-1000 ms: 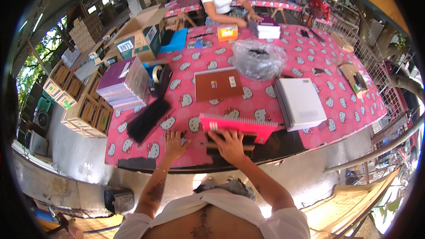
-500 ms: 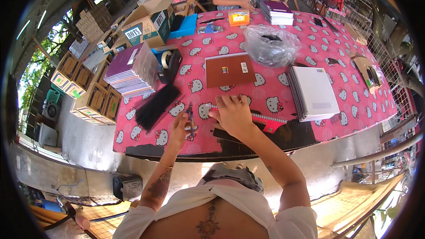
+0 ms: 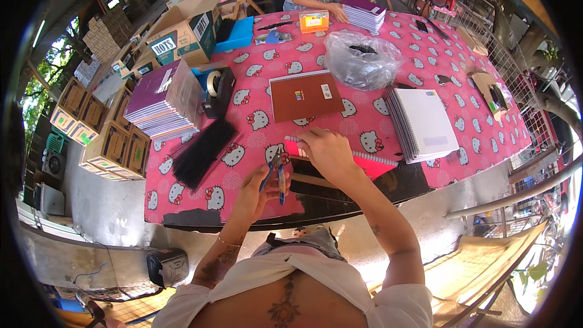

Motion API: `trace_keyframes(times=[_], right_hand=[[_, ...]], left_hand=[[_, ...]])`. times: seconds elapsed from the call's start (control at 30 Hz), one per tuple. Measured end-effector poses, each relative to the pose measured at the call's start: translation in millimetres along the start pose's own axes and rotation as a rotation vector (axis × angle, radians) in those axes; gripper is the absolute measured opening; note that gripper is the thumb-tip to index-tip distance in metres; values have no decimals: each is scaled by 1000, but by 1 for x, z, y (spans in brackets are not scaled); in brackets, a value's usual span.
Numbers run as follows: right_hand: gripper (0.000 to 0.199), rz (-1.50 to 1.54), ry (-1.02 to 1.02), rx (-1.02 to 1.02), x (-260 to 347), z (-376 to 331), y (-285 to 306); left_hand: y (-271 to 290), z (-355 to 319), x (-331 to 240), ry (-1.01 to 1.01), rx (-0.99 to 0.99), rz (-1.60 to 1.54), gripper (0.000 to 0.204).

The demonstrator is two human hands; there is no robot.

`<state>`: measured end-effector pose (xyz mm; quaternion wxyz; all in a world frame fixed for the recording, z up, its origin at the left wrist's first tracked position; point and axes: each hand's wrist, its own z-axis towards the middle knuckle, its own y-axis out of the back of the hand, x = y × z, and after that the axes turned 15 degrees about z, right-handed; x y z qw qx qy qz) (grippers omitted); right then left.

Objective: The person picks up notebooks one by one from a stack, turns them over, and places them into a separate pile on the table.

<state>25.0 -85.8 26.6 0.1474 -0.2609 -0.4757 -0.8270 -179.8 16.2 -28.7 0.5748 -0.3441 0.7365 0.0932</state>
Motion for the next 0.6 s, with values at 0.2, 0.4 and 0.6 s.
trace_keyframes(times=[0.2, 0.4, 0.6], right_hand=[[15, -47, -31, -60, -5, -1, -10], [18, -78, -86, -30, -3, 1, -10], [15, -114, -80, 20, -7, 1, -8]], left_hand=[[-6, 9, -13, -66, 87, -48, 43], [-7, 16, -23, -7, 180, -98, 42], [6, 29, -20, 38, 104, 119, 44]])
